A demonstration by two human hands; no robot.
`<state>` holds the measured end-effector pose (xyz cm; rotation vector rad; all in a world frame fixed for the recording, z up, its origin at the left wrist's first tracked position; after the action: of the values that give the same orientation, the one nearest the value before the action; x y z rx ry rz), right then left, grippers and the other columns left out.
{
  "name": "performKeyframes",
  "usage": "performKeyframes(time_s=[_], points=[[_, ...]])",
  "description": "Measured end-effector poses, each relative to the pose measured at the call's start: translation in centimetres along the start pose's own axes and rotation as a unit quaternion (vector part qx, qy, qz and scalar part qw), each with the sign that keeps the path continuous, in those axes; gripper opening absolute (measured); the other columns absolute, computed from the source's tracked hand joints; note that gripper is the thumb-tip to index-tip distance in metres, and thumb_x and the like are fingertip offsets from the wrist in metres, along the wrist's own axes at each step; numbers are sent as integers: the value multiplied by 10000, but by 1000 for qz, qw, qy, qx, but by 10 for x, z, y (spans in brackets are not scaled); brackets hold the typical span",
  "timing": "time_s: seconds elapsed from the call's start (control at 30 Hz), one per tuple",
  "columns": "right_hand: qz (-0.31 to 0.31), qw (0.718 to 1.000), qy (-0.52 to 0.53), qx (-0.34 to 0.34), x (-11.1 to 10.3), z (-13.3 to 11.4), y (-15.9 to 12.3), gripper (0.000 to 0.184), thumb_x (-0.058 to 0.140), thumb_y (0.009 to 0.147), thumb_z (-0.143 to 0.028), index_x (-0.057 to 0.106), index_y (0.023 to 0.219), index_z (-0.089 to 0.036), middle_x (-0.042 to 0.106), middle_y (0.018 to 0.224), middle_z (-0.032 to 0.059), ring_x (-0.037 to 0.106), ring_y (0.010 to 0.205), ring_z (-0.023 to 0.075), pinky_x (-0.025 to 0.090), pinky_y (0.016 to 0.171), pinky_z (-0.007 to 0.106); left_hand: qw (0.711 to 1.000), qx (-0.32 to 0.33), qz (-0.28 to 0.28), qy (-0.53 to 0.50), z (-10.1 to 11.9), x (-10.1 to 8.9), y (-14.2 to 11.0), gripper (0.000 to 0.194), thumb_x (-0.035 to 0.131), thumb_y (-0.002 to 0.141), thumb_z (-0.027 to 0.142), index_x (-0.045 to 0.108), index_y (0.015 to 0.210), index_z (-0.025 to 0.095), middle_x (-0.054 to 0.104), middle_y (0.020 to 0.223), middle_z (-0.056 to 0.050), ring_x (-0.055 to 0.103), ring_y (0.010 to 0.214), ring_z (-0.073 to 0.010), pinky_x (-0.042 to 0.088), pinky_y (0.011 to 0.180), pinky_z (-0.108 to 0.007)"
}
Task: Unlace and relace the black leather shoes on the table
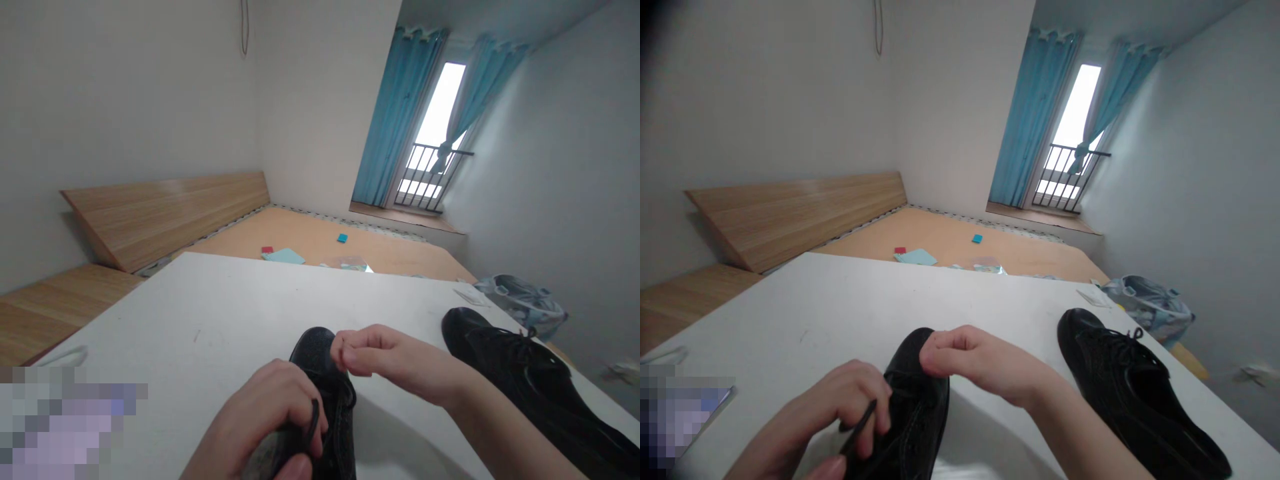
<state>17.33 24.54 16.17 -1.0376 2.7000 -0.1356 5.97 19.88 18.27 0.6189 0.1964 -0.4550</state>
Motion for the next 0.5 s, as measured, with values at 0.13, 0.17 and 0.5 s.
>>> performKeyframes(time_s=[0.13,0.17,0.5], points=[[3,994,-96,47,-9,8,-10,322,642,796,-488,556,820,-179,499,793,-8,420,732,141,349,701,282,993,-79,53,64,-22,-13,-4,267,404,868,309,538,657,215,635,945,-41,565,912,-211,453,826,-295],[21,987,-143,63,-12,11,-12,299,678,773,-456,557,840,-191,509,825,-8,429,750,143,352,707,278,991,-98,60,74,-27,-15,-5,303,369,870,297,522,622,212,636,951,-45,564,919,-216,446,855,-313],[-4,979,173,-109,2,-29,-12,325,614,847,-420,523,677,-159,511,628,-13,486,580,114,365,602,269,974,-184,33,131,-51,0,-11,282,345,934,305,544,1134,283,617,1186,-15,559,1108,-194,435,970,-324]])
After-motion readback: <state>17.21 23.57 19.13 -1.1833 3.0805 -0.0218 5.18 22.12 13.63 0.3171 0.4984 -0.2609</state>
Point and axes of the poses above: each hand's wrist, its own y-axis towards the middle knuckle, its own x-axis out of the palm, z = x × y, the point moved 9 cm from there along y, towards the middle knuckle
